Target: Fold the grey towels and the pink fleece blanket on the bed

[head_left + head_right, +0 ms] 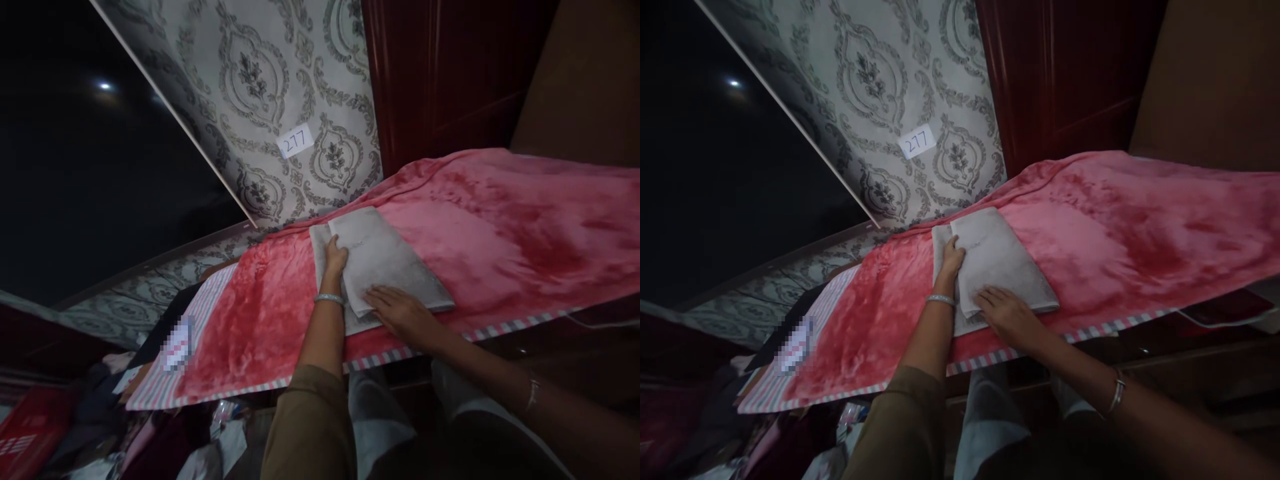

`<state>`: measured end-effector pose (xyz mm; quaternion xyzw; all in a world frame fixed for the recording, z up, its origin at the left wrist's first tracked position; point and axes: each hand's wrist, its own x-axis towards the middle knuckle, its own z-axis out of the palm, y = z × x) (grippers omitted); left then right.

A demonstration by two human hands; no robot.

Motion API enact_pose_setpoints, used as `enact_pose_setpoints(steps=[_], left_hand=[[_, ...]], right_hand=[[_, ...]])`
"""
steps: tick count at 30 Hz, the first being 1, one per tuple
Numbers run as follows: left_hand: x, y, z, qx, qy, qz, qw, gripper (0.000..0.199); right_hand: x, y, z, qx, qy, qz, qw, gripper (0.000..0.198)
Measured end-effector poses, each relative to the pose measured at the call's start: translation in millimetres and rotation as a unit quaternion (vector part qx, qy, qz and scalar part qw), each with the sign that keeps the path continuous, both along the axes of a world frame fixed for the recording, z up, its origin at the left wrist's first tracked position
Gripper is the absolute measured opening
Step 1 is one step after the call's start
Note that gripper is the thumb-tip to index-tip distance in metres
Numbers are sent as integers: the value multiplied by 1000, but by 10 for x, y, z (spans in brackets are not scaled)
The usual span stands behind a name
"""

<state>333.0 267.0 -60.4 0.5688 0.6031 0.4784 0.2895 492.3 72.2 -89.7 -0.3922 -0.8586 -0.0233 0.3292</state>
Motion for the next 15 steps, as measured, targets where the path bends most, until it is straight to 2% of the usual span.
enact_pose_setpoints(steps=[5,8,11,13,15], left_hand=[[-5,-28,17,-8,-13,-2,1000,67],[-3,-48,27,-20,-18,4,1000,64],[-4,-77,49,-22,-21,7,1000,60],[-5,-108,67,-19,-24,6,1000,58],[-5,-146,79,-17,-28,7,999,56]], right_hand=[[-33,-83,81,-11,-3,1,1000,40],[-10,-91,269,-59,-38,4,997,35],[76,83,550,-122,-54,-8,991,35],[139,290,675,-105,-48,-13,993,35],[184,502,672,-71,-55,4,996,44]])
